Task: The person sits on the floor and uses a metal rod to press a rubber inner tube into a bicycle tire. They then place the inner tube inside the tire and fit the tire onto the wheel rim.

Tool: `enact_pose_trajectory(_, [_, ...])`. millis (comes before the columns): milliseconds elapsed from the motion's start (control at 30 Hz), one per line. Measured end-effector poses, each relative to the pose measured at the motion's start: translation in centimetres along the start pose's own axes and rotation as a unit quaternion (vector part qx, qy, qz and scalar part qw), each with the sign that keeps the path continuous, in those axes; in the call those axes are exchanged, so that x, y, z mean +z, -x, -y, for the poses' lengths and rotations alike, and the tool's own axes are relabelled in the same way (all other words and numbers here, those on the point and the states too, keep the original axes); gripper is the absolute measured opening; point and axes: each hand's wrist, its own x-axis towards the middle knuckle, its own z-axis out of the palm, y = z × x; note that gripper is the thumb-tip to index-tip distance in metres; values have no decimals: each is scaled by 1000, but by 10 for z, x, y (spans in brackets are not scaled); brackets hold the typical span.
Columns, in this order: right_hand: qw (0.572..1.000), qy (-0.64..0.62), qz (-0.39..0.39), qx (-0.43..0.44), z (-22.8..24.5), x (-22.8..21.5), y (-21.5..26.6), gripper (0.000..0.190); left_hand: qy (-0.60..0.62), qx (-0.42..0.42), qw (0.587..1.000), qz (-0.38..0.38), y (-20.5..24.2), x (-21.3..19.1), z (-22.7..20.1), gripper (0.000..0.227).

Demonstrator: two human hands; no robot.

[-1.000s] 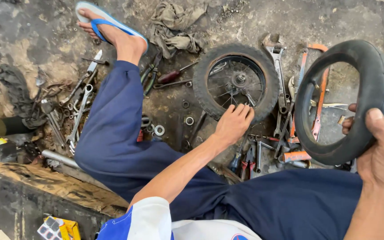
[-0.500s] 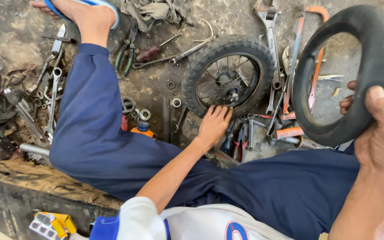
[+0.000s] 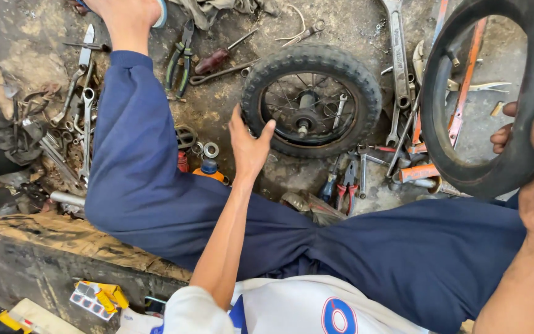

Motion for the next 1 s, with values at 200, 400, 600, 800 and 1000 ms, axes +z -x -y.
enact_pose_trajectory(200, [999, 43, 14, -14, -1, 4, 0, 60, 7, 6, 1000, -25, -23, 20, 34, 69])
enact_pose_trajectory(400, [993, 85, -1, -79, 10, 24, 14, 39, -8, -44, 998, 32, -6, 17, 20, 61])
enact_pose_trajectory(600, [867, 329, 87, -363, 78, 81, 53, 34, 50, -201, 977, 43, 24, 60, 44, 49])
enact_pose_trajectory(800, [638, 483, 155, -580, -23, 151, 37, 35, 106, -256, 951, 137, 29, 69, 58, 85])
enact_pose_trajectory(1000, [591, 647, 190, -442, -132, 135, 3, 57, 323, -260, 906, -78, 22, 5, 71, 32])
